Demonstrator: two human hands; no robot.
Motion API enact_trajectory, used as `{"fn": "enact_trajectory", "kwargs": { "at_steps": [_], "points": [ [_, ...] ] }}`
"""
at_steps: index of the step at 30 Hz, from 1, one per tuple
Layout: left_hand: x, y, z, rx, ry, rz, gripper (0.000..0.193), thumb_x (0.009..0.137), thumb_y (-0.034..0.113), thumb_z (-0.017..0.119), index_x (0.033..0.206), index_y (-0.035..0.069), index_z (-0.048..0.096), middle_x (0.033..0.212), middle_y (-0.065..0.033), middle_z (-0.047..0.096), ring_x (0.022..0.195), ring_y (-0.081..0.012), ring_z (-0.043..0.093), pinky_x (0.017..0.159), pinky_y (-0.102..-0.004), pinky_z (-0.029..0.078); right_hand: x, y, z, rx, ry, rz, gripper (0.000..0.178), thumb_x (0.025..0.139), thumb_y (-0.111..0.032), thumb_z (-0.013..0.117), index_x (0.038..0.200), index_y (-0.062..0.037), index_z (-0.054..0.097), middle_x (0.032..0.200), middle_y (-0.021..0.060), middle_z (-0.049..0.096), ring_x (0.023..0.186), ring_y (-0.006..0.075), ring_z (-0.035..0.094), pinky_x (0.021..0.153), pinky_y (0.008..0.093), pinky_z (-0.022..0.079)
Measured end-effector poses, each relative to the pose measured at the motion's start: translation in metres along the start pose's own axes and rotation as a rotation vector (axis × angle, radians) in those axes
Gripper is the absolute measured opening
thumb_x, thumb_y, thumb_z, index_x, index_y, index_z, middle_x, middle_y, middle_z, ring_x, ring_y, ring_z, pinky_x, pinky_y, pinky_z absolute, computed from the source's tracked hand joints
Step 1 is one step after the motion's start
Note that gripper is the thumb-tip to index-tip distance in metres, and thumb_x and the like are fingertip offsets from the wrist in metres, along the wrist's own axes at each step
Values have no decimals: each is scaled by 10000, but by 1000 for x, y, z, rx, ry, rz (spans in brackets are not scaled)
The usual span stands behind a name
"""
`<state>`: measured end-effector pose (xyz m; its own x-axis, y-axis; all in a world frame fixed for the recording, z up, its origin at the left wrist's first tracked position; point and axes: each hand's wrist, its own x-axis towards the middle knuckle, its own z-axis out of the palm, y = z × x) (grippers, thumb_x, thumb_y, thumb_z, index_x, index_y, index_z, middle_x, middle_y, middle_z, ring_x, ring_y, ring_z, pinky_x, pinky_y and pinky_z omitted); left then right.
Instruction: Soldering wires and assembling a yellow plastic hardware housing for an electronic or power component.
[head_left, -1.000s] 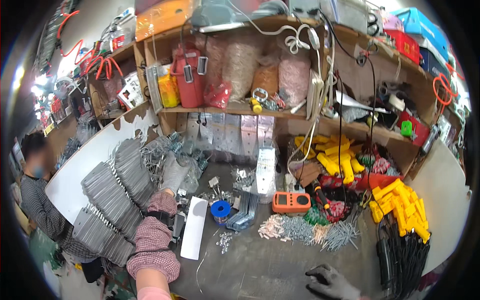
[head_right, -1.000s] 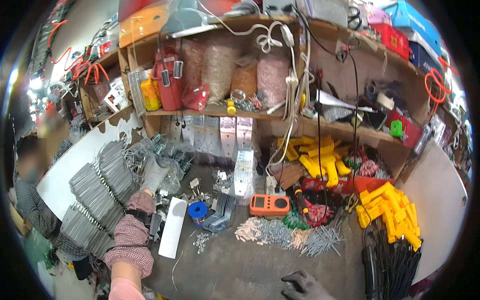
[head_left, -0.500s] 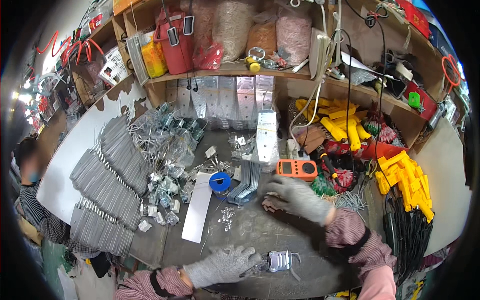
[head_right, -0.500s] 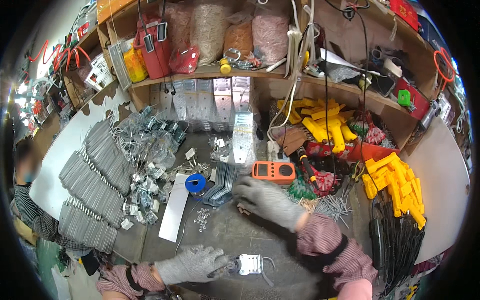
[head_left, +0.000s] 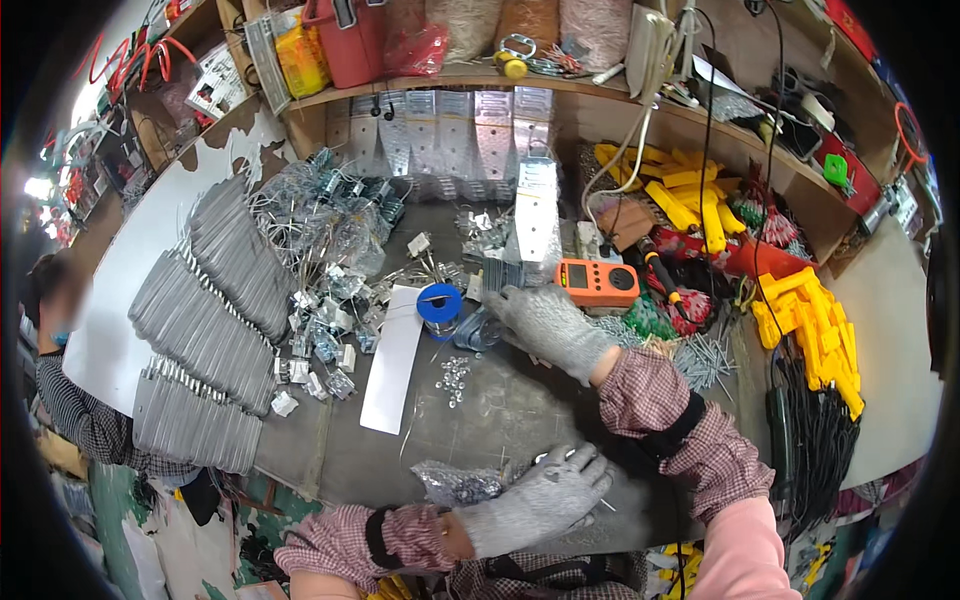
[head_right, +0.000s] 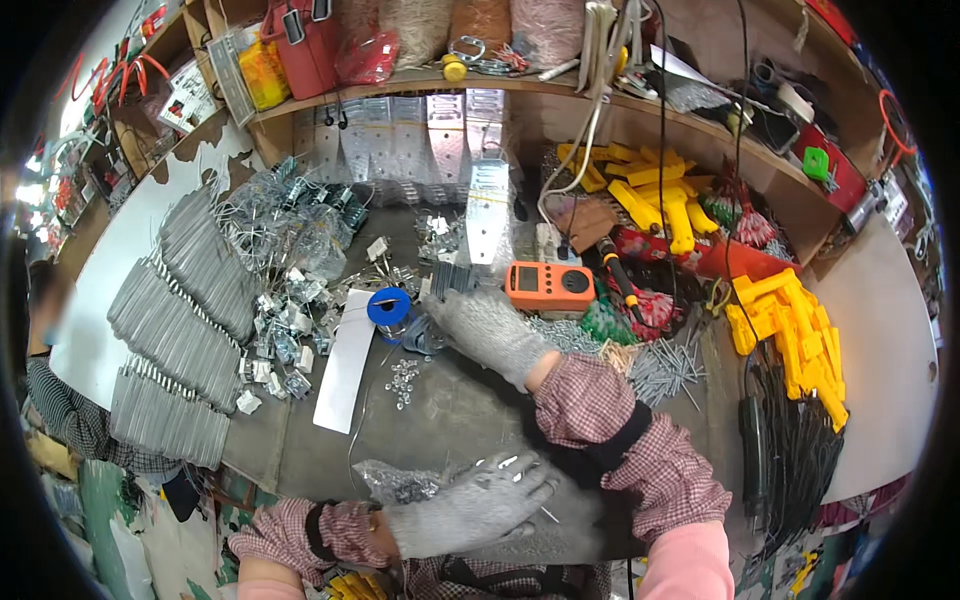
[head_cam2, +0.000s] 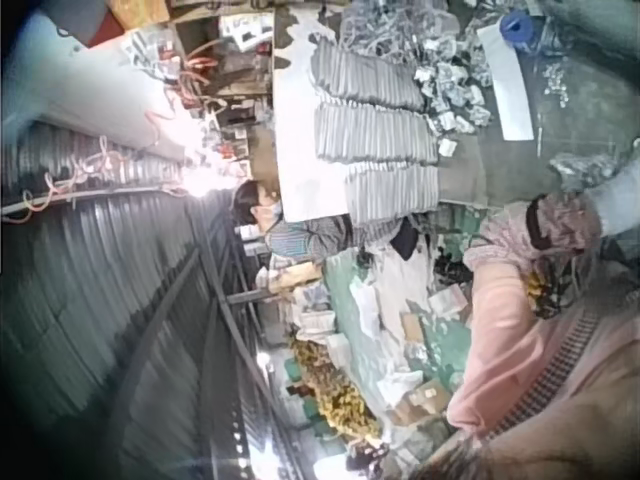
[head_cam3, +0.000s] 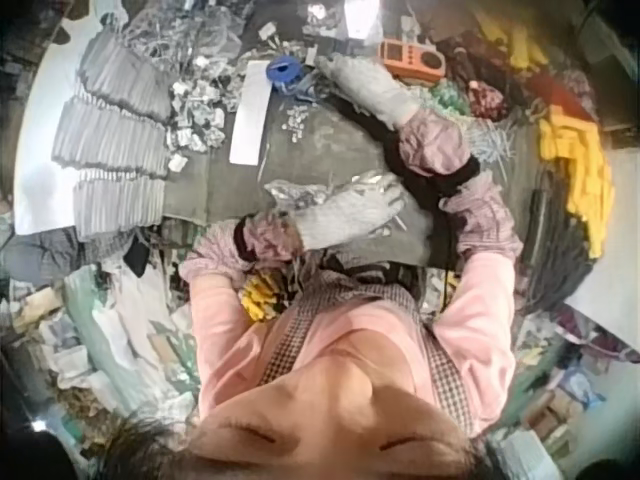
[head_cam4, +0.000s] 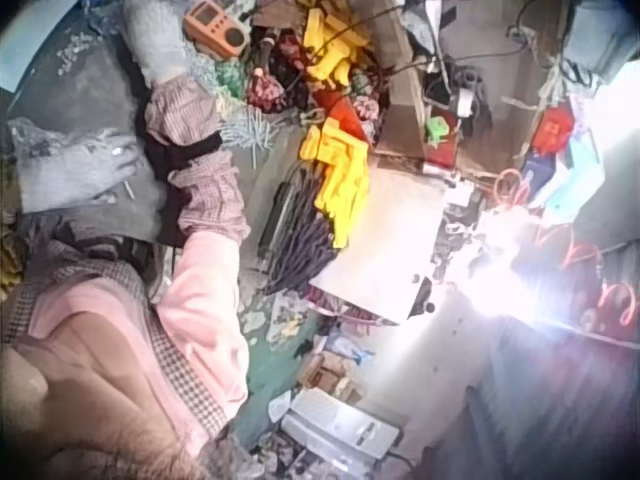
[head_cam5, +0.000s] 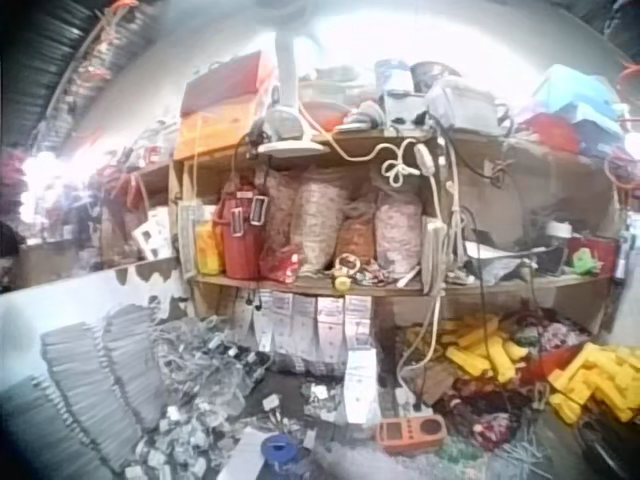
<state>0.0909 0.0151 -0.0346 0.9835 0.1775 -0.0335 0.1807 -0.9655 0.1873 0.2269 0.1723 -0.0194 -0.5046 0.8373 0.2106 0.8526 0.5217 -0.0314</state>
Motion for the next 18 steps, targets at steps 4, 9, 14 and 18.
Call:
{"fn": "enact_trajectory", "kwargs": {
  "at_steps": [4,9,14,18],
  "points": [
    [21,16,3,129,-50,7,573,881,256,606,1376,-6,484,1298,-155,542,1244,-321,513,1014,-467,455,-7,-3,-24,20,34,12,364,878,-192,680,1180,-41,544,983,165,670,879,349,699,729,450,568],
    [25,19,7,-11,-120,-351,610,815,182,665,1377,18,495,1266,-164,572,1175,-325,558,1016,-465,465,-52,-8,-72,399,253,115,260,906,-124,644,1140,-35,575,961,203,662,904,367,683,772,456,542],
    [16,-2,16,-254,302,-108,635,749,170,730,1347,49,553,1023,-130,629,1079,-328,590,934,-454,496,-165,0,-103,494,381,127,256,825,0,678,1067,-42,608,990,147,630,929,357,638,806,422,518],
    [23,-3,-1,-914,342,-413,471,852,170,756,1268,35,583,973,-82,670,894,-195,648,823,-337,536,-263,5,-97,452,154,231,335,793,-14,718,1110,-75,628,1112,140,627,1019,344,638,869,409,534]
  ]
}}
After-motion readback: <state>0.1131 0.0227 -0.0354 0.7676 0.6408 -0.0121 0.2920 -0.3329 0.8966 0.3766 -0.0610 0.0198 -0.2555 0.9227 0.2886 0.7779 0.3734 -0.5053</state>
